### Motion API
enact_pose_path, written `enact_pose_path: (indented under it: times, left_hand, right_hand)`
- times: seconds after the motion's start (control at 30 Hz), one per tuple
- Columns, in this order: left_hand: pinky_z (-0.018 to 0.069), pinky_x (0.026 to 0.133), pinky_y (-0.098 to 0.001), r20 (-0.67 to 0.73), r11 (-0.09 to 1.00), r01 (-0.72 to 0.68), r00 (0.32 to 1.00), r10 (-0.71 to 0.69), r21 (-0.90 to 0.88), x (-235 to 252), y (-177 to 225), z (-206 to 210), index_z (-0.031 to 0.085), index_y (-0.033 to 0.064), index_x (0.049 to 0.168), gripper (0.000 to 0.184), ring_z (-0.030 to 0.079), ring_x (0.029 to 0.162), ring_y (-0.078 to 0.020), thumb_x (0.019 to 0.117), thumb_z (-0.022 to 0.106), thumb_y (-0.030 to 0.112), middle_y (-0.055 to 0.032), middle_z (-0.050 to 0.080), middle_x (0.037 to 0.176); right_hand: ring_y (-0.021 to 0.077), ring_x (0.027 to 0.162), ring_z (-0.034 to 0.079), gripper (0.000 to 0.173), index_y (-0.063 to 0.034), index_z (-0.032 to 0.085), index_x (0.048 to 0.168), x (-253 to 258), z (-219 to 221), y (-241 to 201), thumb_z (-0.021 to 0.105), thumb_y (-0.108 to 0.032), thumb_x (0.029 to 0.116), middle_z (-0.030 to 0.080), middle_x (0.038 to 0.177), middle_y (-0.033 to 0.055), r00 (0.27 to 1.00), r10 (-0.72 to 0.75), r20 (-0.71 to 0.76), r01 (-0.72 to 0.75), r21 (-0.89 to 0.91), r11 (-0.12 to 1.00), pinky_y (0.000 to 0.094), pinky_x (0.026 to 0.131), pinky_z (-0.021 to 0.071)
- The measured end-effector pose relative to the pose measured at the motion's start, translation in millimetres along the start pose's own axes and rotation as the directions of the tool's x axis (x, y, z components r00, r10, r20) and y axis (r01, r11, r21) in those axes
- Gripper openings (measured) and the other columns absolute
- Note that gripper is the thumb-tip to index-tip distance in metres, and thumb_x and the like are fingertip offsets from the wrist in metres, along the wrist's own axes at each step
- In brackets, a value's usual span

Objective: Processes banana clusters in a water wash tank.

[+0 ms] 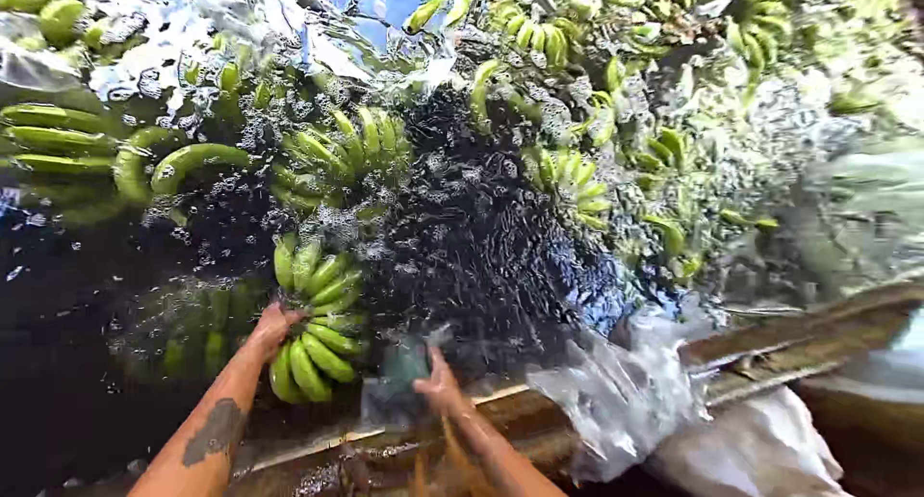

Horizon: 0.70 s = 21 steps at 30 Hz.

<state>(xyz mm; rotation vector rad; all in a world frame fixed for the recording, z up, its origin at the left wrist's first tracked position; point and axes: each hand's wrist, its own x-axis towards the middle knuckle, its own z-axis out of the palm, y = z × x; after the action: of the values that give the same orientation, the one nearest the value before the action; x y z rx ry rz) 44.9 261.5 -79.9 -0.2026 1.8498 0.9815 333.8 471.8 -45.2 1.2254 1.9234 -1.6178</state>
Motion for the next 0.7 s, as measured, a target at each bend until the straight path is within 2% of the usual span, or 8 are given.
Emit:
enact_pose_path:
  times: [0.13, 0.23, 0.3, 0.37, 0.4, 0.5, 0.6, 0.7]
  left_hand:
    - [0.0428, 0.110, -0.0613, -0.011, 0.925, -0.110, 0.992, 0.122, 0.364, -16, 22, 45, 0.030, -0.0016, 0.156, 0.076, 0.054, 0.131, -0.0440, 0.0957, 0.070, 0.024, -0.0304, 0.054, 0.142]
    - [0.0423, 0.114, -0.0526, -0.053, 0.924, -0.298, 0.946, 0.319, 0.241, -49, -3, 61, 0.033, 0.0038, 0.157, 0.078, 0.051, 0.137, -0.0348, 0.0925, 0.073, 0.022, -0.0228, 0.048, 0.151]
    - [0.0354, 0.120, -0.0481, -0.258, 0.908, -0.405, 0.871, 0.419, 0.108, -84, -38, 65, 0.037, -0.0007, 0.154, 0.070, 0.039, 0.147, -0.0319, 0.0933, 0.066, 0.018, -0.0218, 0.038, 0.160]
    - [0.0260, 0.123, -0.0523, -0.512, 0.950, -0.308, 0.825, 0.238, -0.056, -116, -69, 76, 0.026, -0.0059, 0.157, 0.077, 0.027, 0.151, -0.0396, 0.0943, 0.064, 0.019, -0.0293, 0.025, 0.163]
    - [0.0259, 0.123, -0.0517, -0.542, 0.946, -0.175, 0.840, 0.000, -0.271, -125, -80, 84, 0.017, -0.0020, 0.160, 0.079, 0.024, 0.153, -0.0373, 0.0994, 0.062, 0.020, -0.0271, 0.021, 0.165]
    - [0.0459, 0.103, -0.0595, -0.167, 0.608, 0.260, 0.816, -0.554, -0.751, -117, -101, 102, 0.033, 0.0120, 0.156, 0.062, 0.049, 0.134, -0.0327, 0.1080, 0.037, 0.052, -0.0176, 0.046, 0.152]
    - [0.0486, 0.094, -0.0598, 0.039, 0.471, 0.349, 0.834, -0.550, -0.810, -93, -117, 97, 0.039, 0.0092, 0.151, 0.066, 0.055, 0.121, -0.0336, 0.1086, 0.024, 0.058, -0.0194, 0.053, 0.141]
    - [0.0537, 0.085, -0.0538, 0.069, 0.361, 0.265, 0.878, -0.474, -0.894, -74, -112, 98, 0.047, 0.0149, 0.141, 0.062, 0.061, 0.108, -0.0280, 0.1044, 0.031, 0.063, -0.0130, 0.061, 0.125]
  right_hand:
    - [0.0230, 0.120, 0.064, 0.073, 0.0005, 0.054, 0.142, -8, 12, -50, 0.086, -0.010, 0.0778, 0.064, 0.133, 0.0184, 0.892, -0.127, 0.433, 0.068, 0.148, 0.987, 0.0410, 0.105, 0.0521]
    - [0.0167, 0.097, 0.070, 0.068, -0.0066, 0.045, 0.152, 1, 27, -72, 0.075, -0.015, 0.0918, 0.069, 0.128, 0.0151, 0.962, 0.031, 0.271, -0.109, 0.279, 0.954, 0.0346, 0.080, 0.0566]
    - [0.0123, 0.081, 0.063, 0.067, -0.0072, 0.044, 0.153, 8, 49, -71, 0.074, -0.021, 0.0944, 0.070, 0.116, 0.0132, 0.980, 0.106, 0.171, -0.147, 0.251, 0.957, 0.0309, 0.069, 0.0519]
    - [0.0199, 0.110, 0.067, 0.068, -0.0035, 0.052, 0.147, 13, 75, -60, 0.080, -0.025, 0.0893, 0.067, 0.127, 0.0167, 0.988, 0.084, 0.130, -0.112, 0.218, 0.969, 0.0395, 0.097, 0.0558]
    - [0.0250, 0.122, 0.064, 0.067, -0.0018, 0.055, 0.144, 14, 86, -54, 0.082, -0.027, 0.0874, 0.065, 0.134, 0.0193, 0.988, 0.066, 0.141, -0.094, 0.203, 0.975, 0.0449, 0.107, 0.0511]
    - [0.0288, 0.125, 0.061, 0.059, -0.0080, 0.064, 0.135, 9, 94, -45, 0.083, -0.032, 0.0846, 0.065, 0.133, 0.0183, 0.968, 0.016, 0.251, -0.039, 0.088, 0.995, 0.0513, 0.109, 0.0488]
    - [0.0248, 0.118, 0.064, 0.053, -0.0073, 0.064, 0.134, 6, 71, -61, 0.080, -0.030, 0.0890, 0.066, 0.129, 0.0158, 0.926, 0.011, 0.377, -0.028, 0.039, 0.999, 0.0473, 0.104, 0.0509]
    - [0.0194, 0.076, 0.065, 0.047, 0.0006, 0.058, 0.130, 8, 45, -80, 0.062, -0.037, 0.1024, 0.071, 0.102, 0.0143, 0.959, 0.085, 0.270, -0.088, -0.004, 0.996, 0.0394, 0.070, 0.0553]
